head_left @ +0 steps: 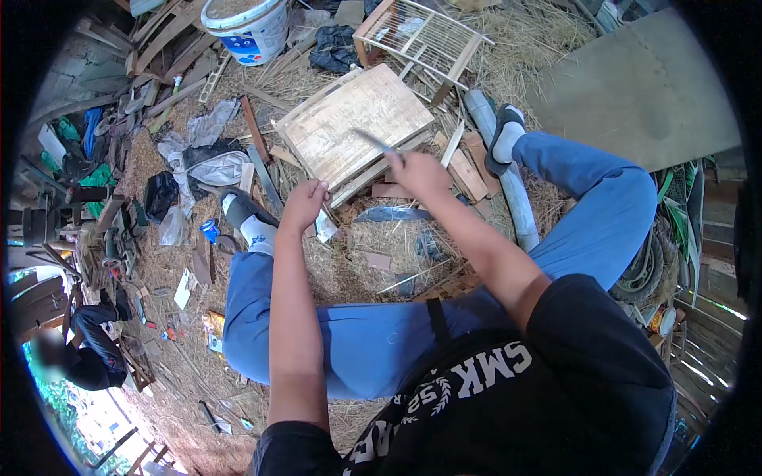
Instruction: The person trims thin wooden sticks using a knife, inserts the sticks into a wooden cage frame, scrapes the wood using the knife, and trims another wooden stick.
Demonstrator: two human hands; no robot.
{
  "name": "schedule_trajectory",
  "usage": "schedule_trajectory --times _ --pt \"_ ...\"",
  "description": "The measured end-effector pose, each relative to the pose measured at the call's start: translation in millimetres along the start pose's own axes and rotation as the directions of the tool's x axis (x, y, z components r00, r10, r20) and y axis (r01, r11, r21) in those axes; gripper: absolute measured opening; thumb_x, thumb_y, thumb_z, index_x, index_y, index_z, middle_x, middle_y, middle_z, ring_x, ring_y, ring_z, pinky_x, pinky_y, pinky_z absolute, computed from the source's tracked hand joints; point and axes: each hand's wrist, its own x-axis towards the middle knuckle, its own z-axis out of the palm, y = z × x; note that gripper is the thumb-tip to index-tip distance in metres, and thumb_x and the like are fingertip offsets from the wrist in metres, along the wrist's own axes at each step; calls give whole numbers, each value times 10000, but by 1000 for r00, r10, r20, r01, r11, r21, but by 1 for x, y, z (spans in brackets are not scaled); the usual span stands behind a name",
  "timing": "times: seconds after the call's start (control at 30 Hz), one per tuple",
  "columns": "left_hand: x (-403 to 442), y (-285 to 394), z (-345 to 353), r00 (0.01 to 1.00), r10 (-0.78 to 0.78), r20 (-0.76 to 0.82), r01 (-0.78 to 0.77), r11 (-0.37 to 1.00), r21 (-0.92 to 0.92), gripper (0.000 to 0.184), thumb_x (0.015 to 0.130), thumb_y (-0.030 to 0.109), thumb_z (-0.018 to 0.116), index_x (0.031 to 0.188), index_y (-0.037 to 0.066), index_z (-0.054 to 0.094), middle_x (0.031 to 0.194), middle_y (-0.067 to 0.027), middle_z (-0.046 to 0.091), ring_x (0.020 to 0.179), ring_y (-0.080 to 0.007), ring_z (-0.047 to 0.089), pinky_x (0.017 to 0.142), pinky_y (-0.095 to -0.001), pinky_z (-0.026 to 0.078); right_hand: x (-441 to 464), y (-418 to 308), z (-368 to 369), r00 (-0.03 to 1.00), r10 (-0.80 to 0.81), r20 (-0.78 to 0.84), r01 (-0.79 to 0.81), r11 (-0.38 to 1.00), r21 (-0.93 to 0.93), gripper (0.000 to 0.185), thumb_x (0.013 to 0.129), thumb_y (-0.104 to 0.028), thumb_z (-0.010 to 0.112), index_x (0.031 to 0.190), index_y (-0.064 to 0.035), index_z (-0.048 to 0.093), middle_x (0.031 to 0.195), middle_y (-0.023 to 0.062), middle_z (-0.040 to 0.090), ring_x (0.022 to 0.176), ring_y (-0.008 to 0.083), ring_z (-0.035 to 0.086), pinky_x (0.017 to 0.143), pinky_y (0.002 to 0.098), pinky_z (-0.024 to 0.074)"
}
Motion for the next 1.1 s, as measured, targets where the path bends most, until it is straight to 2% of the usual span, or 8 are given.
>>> schedule_trajectory --times 0.07,0.17,0.27,0.47,0.53,0.67,0.93,1.1 --pt "3 -1 4 1000 7 -24 -6 1000 22 413 1038 358 537 880 0 668 792 -163 691 756 -301 667 756 -404 504 1 5 7 992 -64 -109 61 998 -36 621 1006 -596 434 937 -75 764 867 213 741 826 407 732 757 514 581" --pt "3 0 -1 999 -29 32 28 999 20 420 1036 366 539 875 -2 664 789 -164 689 753 -304 665 757 -403 503 -14 2 18 976 -215 26 217 961 -172 606 1004 -591 451 919 -77 759 843 203 736 813 400 730 737 514 577" --pt "-2 3 1 999 25 -27 -25 1000 -9 421 1033 367 541 868 -2 658 784 -164 686 747 -306 662 751 -406 500 -3 6 -1 998 -2 -68 1 1000 -18 588 998 -589 461 916 -89 757 846 189 738 818 394 730 742 511 578" --pt "5 -2 6 1000 12 -11 -12 1000 -13 416 1029 366 546 858 3 653 780 -152 686 742 -297 657 746 -402 497 -12 9 4 978 -201 52 208 958 -199 612 1010 -597 430 961 -89 767 881 199 742 868 399 730 762 515 576" --pt "3 -7 4 1000 1 -10 -2 1000 -10 414 1027 368 548 860 4 654 788 -153 691 749 -303 663 753 -404 500 12 24 -3 995 76 -63 -72 996 60 620 1006 -605 427 968 -86 766 884 195 746 870 399 729 766 515 576" --pt "8 -13 6 1000 7 -2 -7 1000 -3 410 1024 367 551 873 0 657 812 -151 713 784 -311 685 765 -405 506 -7 12 -6 988 -151 -9 147 973 -179 641 1012 -607 410 991 -73 763 934 206 748 909 401 726 798 513 573" --pt "-2 2 3 997 64 -48 -60 996 68 402 1034 352 541 907 -9 665 848 -173 723 829 -358 697 795 -443 521 -5 15 -2 997 16 -75 -17 1000 -4 645 1015 -601 413 956 -49 742 920 233 734 892 409 721 804 529 565" --pt "-4 7 -1 1000 9 -23 -6 994 111 412 1043 346 538 860 -3 657 815 -158 695 797 -299 680 775 -405 512 -25 -12 22 988 -154 33 156 984 -80 619 1016 -590 428 918 -65 740 847 211 731 827 415 720 765 522 571"
